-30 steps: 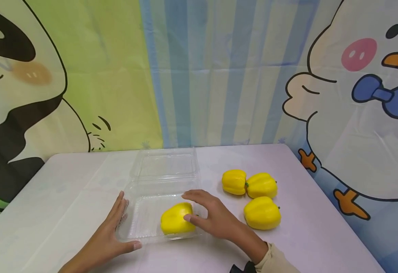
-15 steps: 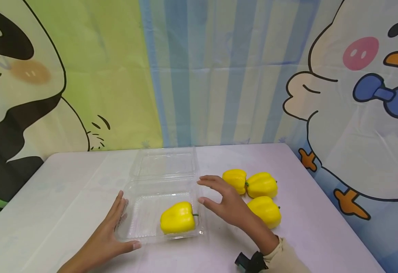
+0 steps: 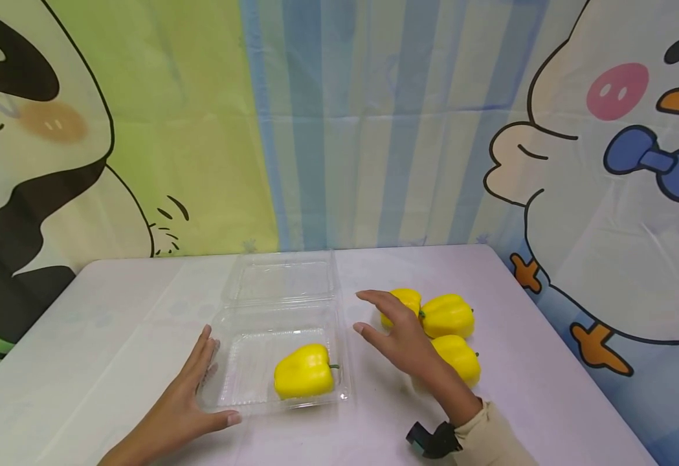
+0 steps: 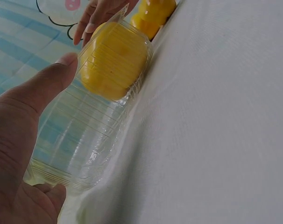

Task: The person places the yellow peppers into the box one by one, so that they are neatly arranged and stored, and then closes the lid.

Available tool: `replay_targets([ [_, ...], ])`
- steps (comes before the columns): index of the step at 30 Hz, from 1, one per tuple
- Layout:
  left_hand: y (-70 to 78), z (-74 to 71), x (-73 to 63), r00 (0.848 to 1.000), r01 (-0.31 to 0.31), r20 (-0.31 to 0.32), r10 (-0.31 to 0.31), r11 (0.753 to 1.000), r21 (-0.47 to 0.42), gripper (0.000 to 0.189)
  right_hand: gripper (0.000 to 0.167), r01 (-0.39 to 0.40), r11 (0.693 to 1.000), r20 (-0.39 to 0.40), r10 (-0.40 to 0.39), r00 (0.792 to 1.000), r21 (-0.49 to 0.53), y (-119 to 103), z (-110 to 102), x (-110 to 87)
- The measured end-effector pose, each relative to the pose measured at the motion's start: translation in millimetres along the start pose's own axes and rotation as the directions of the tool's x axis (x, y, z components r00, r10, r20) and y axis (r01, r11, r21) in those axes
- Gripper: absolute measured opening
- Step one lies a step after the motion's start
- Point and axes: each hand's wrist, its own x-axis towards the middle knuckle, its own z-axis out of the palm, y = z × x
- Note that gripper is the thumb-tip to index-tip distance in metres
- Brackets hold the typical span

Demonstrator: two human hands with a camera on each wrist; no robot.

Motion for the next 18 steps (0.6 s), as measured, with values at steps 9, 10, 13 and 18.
replay_targets([
  [9, 0.7, -0.8, -0.3, 1.000, 0.015, 0.010, -0.015, 1.000, -0.004, 0.133, 0.046, -0.036, 0.991, -0.050, 0.030, 0.998, -0.132, 12, -8, 1.4],
  [10, 0.8, -0.8, -0.1, 1.000, 0.018, 0.011, -0.018, 1.000, -0.007, 0.133, 0.045, -0.048, 0.989, -0.049, 0.041, 0.998, -0.137, 13, -9, 1.5],
  [13, 0.9, -0.9, -0.2, 1.000, 0.021, 0.013, -0.021, 1.000, -0.006, 0.133, 0.044, -0.078, 0.987, -0.053, 0.072, 0.996, -0.138, 18, -12, 1.7],
  [18, 0.8, -1.3, -0.7, 1.000, 0.017, 0.011, -0.017, 1.000, -0.009, 0.133, 0.046, -0.131, 0.982, -0.074, 0.122, 0.990, -0.138, 21, -19, 2.8],
])
